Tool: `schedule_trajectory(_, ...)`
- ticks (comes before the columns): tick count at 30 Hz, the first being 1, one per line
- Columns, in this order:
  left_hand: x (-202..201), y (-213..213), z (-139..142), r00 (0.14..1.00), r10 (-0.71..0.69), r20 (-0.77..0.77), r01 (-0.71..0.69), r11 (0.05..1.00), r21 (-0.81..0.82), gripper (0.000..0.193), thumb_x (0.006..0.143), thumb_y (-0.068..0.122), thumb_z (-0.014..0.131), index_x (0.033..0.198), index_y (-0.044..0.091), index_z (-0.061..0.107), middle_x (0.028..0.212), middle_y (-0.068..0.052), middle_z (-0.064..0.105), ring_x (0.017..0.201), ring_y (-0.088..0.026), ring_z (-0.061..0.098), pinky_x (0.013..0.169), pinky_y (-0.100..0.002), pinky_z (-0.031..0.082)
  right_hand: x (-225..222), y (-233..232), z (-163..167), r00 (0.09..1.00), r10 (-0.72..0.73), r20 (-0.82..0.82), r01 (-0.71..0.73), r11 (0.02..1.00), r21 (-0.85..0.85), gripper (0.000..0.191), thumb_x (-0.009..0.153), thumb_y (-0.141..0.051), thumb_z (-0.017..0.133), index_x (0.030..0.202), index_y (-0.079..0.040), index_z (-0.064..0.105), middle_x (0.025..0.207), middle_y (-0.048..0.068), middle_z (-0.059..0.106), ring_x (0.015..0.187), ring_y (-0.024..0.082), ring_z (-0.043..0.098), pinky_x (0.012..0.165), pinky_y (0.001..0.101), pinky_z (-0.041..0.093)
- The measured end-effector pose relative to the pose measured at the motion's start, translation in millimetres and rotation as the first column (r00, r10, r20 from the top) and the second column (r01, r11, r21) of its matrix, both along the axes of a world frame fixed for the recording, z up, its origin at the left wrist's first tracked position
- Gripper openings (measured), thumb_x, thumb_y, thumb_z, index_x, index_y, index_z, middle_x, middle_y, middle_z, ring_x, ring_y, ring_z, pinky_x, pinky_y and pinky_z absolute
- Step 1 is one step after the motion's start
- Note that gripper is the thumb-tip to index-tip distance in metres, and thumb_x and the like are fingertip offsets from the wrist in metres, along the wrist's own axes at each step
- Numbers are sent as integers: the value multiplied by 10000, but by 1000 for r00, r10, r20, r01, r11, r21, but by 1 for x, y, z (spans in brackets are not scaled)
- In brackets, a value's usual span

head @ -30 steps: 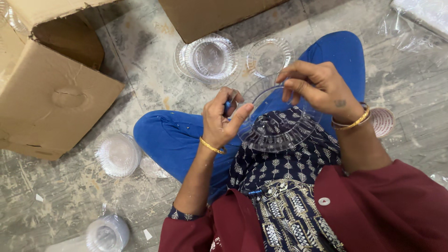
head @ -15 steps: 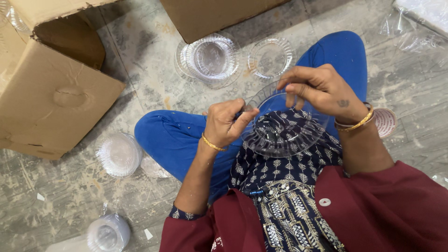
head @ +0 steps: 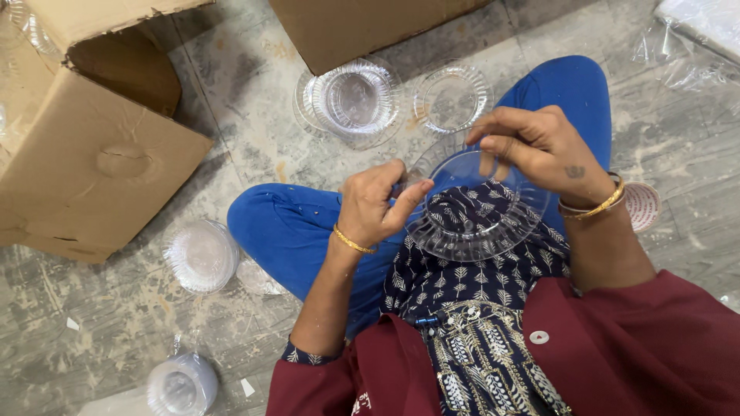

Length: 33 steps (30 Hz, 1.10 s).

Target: The person sits on the floor and uses a small blue utility knife to trim the edges of clear plastic plates. They hold each plate with one hand and carefully cut along the rim with the other, then place the trimmed plate aside.

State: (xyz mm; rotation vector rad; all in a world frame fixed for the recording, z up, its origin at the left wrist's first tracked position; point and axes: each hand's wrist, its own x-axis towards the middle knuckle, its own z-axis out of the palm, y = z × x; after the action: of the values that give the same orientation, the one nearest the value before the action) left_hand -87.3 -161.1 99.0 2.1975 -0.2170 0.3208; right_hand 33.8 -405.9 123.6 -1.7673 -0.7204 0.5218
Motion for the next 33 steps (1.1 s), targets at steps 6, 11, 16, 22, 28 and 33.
schedule_trajectory(6, 1, -2, 2, 998, -22, 66, 21, 1000, 21, 367, 964, 313, 753, 782, 68, 549, 699, -107, 576, 617, -299, 587, 572, -397, 437, 2, 1, 2, 1000, -7, -12, 6, 1000, -28, 156, 989, 0, 599, 1090, 9, 717, 746, 69, 730, 646, 106, 709, 567, 229, 558)
schedule_trajectory(11, 3, 1, 14, 997, 79, -14, -79, 997, -3, 479, 846, 386, 799, 711, 37, 500, 601, -111, 527, 489, -285, 515, 484, -387, 411, 1, 0, 5, 999, -40, 21, 40, 999, -9, 143, 997, -7, 603, 1093, 13, 707, 747, 68, 723, 648, 99, 696, 587, 228, 562)
schedule_trajectory(16, 4, 0, 8, 999, 41, -20, -40, 998, 41, 445, 943, 361, 755, 739, 47, 514, 629, -109, 536, 538, -289, 544, 524, -399, 405, 2, -1, 5, 999, -51, -1, 51, 999, -14, 145, 999, -13, 599, 1087, 15, 710, 747, 68, 724, 631, 99, 681, 587, 228, 555)
schedule_trajectory(22, 6, 0, -3, 1000, 7, 16, -8, 998, 60, 408, 976, 338, 734, 752, 56, 542, 663, -127, 556, 581, -314, 564, 552, -407, 420, 5, -1, 3, 998, -58, -5, 58, 998, -29, 142, 993, -23, 605, 1080, 19, 708, 741, 68, 724, 618, 98, 678, 575, 227, 545)
schedule_trajectory(28, 7, 4, 9, 997, 58, -56, -59, 998, -17, 444, 907, 388, 759, 752, 45, 524, 637, -116, 561, 529, -294, 551, 520, -395, 425, 7, 2, 3, 997, -68, -31, 67, 997, -29, 148, 999, -20, 599, 1093, 22, 704, 741, 74, 724, 607, 101, 671, 573, 230, 538)
schedule_trajectory(33, 8, 4, 10, 997, 50, -51, -50, 999, 0, 464, 922, 417, 749, 762, 52, 512, 643, -103, 558, 542, -282, 553, 522, -391, 420, 6, 0, 5, 997, -73, 13, 73, 996, -54, 147, 989, -17, 606, 1089, 27, 705, 733, 75, 729, 614, 102, 685, 566, 230, 536)
